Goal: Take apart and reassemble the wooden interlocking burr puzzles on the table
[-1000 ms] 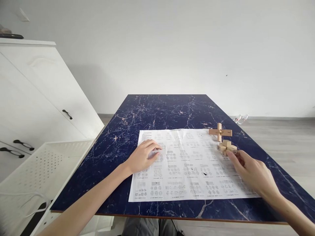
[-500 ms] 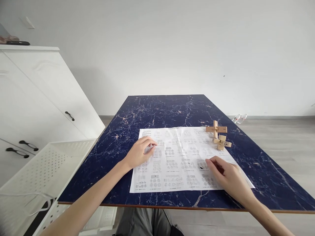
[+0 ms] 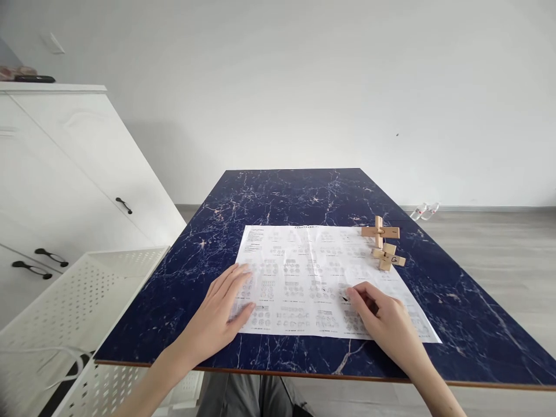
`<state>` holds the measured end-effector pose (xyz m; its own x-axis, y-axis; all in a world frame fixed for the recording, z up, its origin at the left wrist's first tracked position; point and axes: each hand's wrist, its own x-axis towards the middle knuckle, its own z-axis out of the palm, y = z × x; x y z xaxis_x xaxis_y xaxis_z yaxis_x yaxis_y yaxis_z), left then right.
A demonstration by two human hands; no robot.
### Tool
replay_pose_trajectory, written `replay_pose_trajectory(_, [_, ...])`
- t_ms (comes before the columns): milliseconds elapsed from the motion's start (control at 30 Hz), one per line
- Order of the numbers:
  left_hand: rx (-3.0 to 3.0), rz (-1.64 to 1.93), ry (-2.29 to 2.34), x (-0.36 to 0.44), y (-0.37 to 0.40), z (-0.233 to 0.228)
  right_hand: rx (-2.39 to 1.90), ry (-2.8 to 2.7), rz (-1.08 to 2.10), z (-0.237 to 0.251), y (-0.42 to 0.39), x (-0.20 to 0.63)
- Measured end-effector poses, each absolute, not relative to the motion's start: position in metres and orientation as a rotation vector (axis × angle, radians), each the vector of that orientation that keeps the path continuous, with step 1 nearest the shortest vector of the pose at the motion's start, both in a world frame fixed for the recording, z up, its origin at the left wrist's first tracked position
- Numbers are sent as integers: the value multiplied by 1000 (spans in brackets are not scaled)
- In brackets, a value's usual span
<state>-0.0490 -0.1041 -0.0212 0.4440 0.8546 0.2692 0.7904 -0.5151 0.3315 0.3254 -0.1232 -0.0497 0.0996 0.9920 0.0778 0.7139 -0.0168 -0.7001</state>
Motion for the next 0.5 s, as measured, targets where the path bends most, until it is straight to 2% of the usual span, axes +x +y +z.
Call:
replay_pose_trajectory(267, [2245,749,1708,-58,-112,-23,-1775,-1556,583,-45,-129,322])
replay_pose_trajectory(500, [2143,707,1780,-56,-117,-17,-1818,-1519,574,-40,-135,316])
